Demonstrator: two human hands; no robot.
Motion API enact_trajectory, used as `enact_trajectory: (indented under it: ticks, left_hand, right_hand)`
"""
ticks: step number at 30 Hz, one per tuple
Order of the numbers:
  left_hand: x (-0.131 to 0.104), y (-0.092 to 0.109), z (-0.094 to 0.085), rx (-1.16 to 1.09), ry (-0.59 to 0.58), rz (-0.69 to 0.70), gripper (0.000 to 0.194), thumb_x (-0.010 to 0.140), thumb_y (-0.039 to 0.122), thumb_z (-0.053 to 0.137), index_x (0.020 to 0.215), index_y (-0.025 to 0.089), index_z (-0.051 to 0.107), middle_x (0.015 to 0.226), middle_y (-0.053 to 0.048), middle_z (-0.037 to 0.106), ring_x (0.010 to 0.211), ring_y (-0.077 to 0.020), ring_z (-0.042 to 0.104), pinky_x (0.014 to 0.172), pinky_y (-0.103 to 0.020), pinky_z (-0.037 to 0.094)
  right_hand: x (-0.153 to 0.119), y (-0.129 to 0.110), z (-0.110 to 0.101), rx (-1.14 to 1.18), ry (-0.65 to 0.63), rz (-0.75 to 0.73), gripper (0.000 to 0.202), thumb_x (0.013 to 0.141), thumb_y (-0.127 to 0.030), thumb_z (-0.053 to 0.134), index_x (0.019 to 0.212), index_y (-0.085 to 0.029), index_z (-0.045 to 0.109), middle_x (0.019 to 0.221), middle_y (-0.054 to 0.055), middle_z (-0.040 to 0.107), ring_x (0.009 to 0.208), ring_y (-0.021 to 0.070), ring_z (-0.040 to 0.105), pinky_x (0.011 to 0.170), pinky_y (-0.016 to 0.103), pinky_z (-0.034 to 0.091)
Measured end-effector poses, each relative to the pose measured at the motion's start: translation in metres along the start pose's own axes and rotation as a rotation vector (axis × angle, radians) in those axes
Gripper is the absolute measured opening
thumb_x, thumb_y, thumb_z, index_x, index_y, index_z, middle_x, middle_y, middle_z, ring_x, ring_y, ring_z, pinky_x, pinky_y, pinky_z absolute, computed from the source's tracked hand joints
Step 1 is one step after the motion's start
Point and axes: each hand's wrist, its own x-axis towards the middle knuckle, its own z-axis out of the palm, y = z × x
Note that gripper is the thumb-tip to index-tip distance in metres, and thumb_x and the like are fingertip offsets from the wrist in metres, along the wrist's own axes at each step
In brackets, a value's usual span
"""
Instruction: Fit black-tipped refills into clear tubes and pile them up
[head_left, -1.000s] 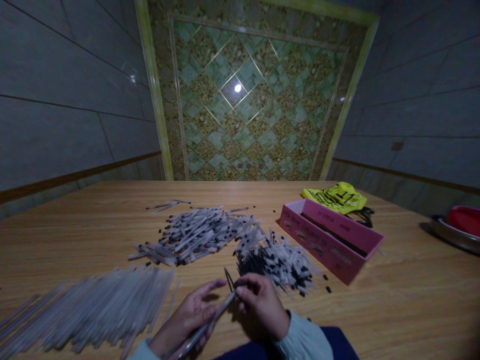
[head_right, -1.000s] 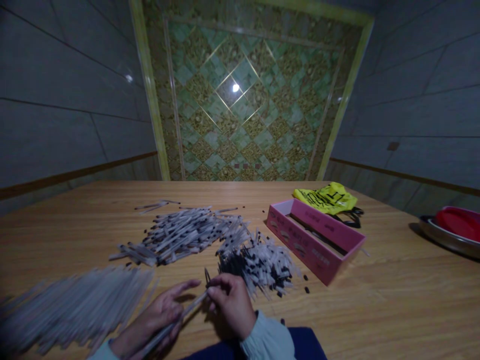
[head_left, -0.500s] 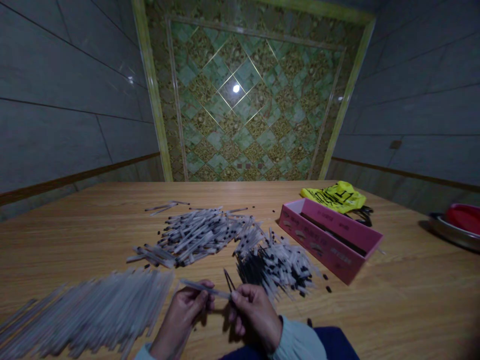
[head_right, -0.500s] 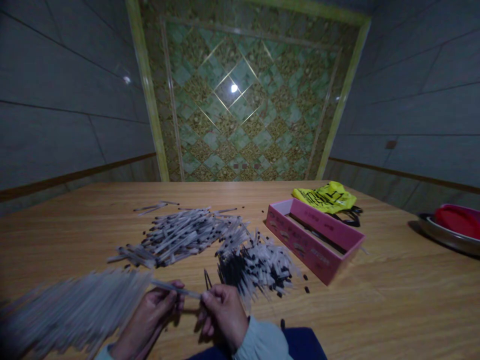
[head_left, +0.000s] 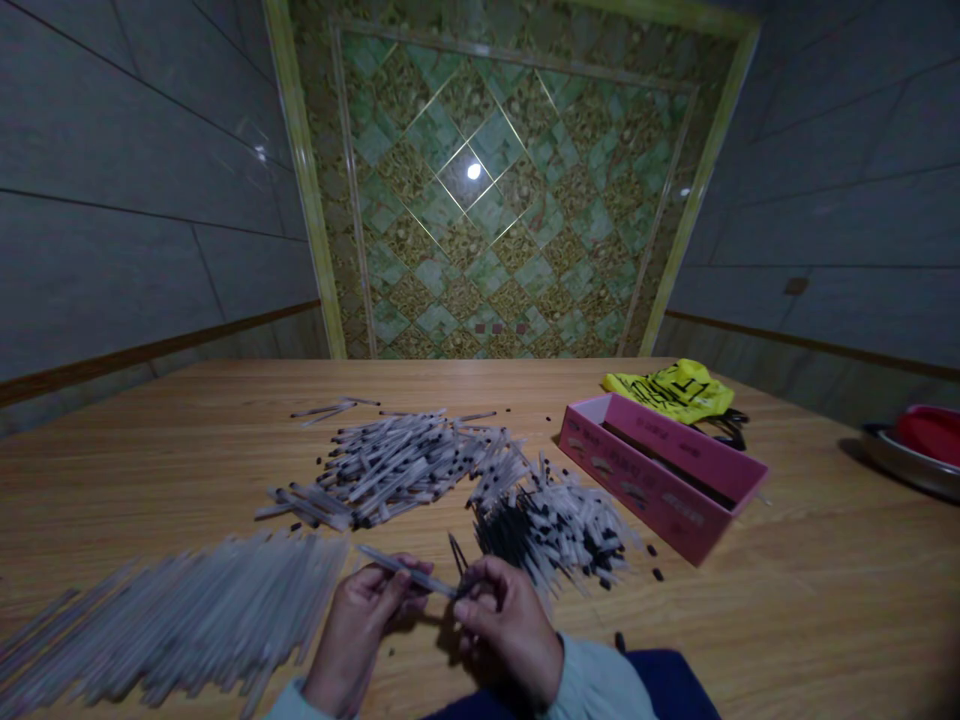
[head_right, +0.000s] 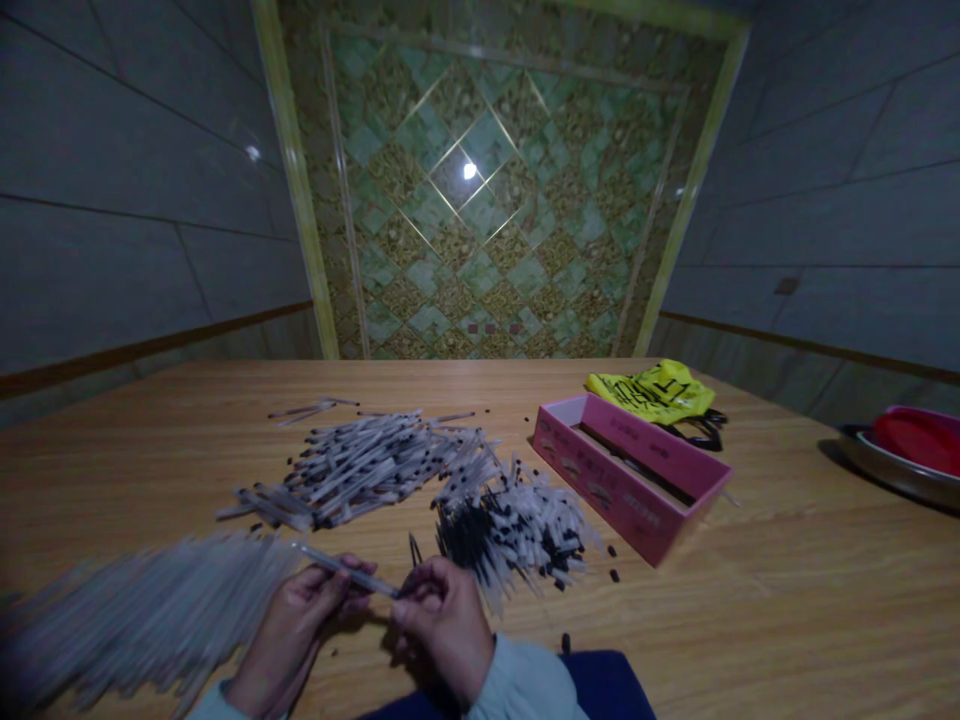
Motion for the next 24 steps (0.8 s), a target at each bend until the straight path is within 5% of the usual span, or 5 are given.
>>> enact_trajectory:
  ticks: [5,10,15,20,24]
  left_hand:
    - [0.0020,-0.0005,-0.0009,-0.013,0.003,0.006,0.027,0.063,0.035,0.073,0.079,0.013,0.069,0.082,-0.007,0.073,0.076,-0.0202,0.067,0.065,-0.027,0.054]
    - [0.0036,-0.0023,-0.0014,-0.055,-0.002,-0.018,0.028,0.062,0.036,0.074,0.078,0.014,0.068,0.081,-0.006,0.072,0.073,-0.0186,0.066,0.062,-0.025,0.054]
    - [0.0019,-0.0032,-0.0010,-0.034,-0.027,-0.013,0.027,0.063,0.035,0.073,0.079,0.013,0.068,0.081,-0.007,0.072,0.074,-0.0192,0.066,0.063,-0.026,0.054]
    - [0.0009,-0.0033,-0.0012,-0.031,-0.020,-0.031,0.028,0.063,0.035,0.073,0.078,0.013,0.067,0.080,-0.007,0.072,0.072,-0.0189,0.066,0.062,-0.027,0.054]
    - [0.0023,-0.0025,-0.0009,-0.052,-0.007,-0.039,0.029,0.061,0.035,0.075,0.079,0.013,0.066,0.081,-0.007,0.072,0.075,-0.0201,0.066,0.063,-0.029,0.055]
  right_hand:
    - [-0.0017,-0.0007,0.0002,-0.101,-0.065,0.030,0.051,0.073,-0.061,0.054,0.062,-0.011,0.052,0.047,0.003,0.057,0.031,0.0057,0.046,0.029,0.014,0.030]
    - [-0.0013,-0.0019,-0.0006,-0.129,-0.023,-0.005,0.048,0.064,-0.058,0.065,0.065,-0.011,0.054,0.047,0.000,0.055,0.032,0.0063,0.045,0.031,0.015,0.032]
    - [-0.0029,-0.0033,-0.0006,-0.153,-0.075,0.039,0.051,0.071,-0.061,0.056,0.062,-0.011,0.053,0.047,0.002,0.055,0.032,0.0063,0.043,0.031,0.016,0.029]
    - [-0.0025,-0.0030,-0.0016,-0.189,0.036,-0.060,0.045,0.054,-0.050,0.076,0.068,-0.012,0.057,0.048,-0.005,0.048,0.038,0.0050,0.041,0.037,0.016,0.031]
    - [-0.0025,-0.0015,-0.0003,-0.183,-0.030,0.015,0.048,0.068,-0.060,0.060,0.067,-0.012,0.055,0.047,-0.002,0.051,0.033,0.0068,0.042,0.033,0.018,0.029]
